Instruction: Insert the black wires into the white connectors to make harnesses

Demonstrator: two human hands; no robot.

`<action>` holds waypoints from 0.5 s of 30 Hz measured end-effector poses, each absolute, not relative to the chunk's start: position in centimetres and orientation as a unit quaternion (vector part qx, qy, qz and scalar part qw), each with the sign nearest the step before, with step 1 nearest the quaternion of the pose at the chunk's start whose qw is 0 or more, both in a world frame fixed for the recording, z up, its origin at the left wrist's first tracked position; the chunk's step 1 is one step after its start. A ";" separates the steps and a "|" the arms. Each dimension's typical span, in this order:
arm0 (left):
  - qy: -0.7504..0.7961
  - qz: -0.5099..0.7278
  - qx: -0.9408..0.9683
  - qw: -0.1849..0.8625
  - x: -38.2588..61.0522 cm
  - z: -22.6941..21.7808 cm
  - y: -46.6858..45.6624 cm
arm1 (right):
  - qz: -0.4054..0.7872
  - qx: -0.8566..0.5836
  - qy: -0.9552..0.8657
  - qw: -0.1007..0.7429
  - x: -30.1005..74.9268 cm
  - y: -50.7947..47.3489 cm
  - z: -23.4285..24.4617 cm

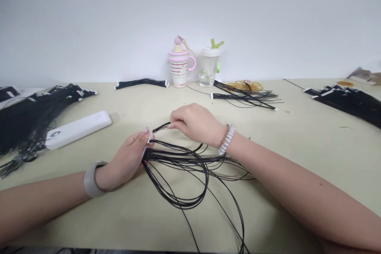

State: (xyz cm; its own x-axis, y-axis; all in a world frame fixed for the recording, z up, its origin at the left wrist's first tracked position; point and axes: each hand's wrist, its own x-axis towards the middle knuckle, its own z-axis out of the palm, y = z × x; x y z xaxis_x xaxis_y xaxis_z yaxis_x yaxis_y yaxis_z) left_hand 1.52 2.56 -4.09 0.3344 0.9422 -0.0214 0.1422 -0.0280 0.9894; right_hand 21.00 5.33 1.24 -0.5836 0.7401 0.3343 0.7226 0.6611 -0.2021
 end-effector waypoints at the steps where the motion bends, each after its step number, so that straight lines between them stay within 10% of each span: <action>1: 0.446 0.377 0.605 0.541 1.5 -4.2 2.6 | 0.007 -0.423 -0.886 0.188 21.4 5.5 1.6; 11: 0.489 0.447 0.541 0.517 1.6 -4.4 2.9 | 0.029 -0.488 -0.872 0.020 26.4 4.1 5.8; 15: 0.498 0.441 0.540 0.516 1.7 -4.1 2.8 | 0.031 -0.456 -0.872 0.174 26.8 3.3 4.0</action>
State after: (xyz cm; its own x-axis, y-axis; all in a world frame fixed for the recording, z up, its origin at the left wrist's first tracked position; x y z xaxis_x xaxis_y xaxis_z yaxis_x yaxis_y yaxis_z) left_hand 1.71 2.79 -4.10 0.1157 0.9926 -0.0378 0.0829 0.0283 0.9962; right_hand 26.76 3.27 3.97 -0.5242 0.8059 0.2751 0.7843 0.5828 -0.2127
